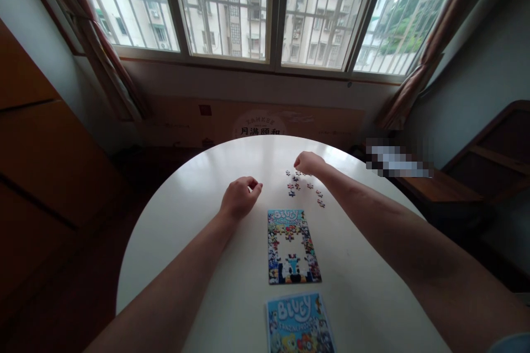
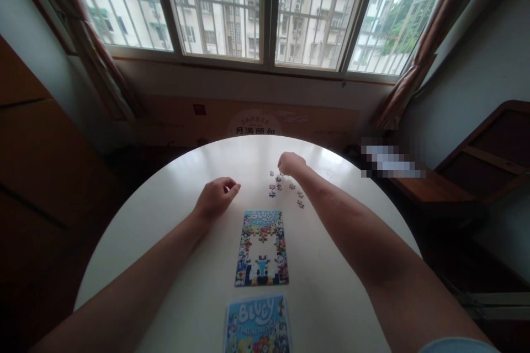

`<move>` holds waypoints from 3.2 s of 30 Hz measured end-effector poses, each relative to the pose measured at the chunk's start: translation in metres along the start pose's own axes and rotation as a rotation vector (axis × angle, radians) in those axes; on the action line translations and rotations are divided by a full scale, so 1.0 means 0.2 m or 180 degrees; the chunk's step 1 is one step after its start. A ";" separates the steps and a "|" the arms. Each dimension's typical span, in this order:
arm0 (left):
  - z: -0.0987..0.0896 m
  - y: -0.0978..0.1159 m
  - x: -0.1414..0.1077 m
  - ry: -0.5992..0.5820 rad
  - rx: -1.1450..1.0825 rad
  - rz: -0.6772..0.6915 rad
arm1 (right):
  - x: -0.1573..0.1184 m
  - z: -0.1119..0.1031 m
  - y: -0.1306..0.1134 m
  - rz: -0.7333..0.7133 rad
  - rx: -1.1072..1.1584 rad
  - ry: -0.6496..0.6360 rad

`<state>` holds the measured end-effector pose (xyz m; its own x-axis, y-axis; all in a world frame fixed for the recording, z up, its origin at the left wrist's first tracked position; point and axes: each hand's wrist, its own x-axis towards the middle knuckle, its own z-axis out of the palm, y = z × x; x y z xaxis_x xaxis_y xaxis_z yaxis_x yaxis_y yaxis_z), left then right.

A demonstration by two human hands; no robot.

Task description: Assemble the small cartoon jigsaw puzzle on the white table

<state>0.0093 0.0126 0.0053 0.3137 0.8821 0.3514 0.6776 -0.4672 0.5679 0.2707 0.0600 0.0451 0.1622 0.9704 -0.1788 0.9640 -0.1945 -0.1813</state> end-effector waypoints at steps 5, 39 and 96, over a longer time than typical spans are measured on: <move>0.01 -0.01 0.00 0.0050 -0.0030 -0.0010 | 0.04 -0.06 0.02 0.0045 -0.0049 0.0203; 0.02 -0.01 0.02 0.0266 -0.0002 0.0123 | 0.05 -0.04 0.13 0.0049 -0.0189 0.0060; -0.05 0.38 -0.13 -0.2535 -0.1654 -0.0294 | -0.88 0.26 0.20 -0.3097 0.2176 0.1001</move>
<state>0.0458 -0.0461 0.0476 0.7642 0.6091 -0.2122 0.4023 -0.1928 0.8950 0.2706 -0.1262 0.0185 -0.4276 0.7268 0.5375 0.4185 0.6862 -0.5950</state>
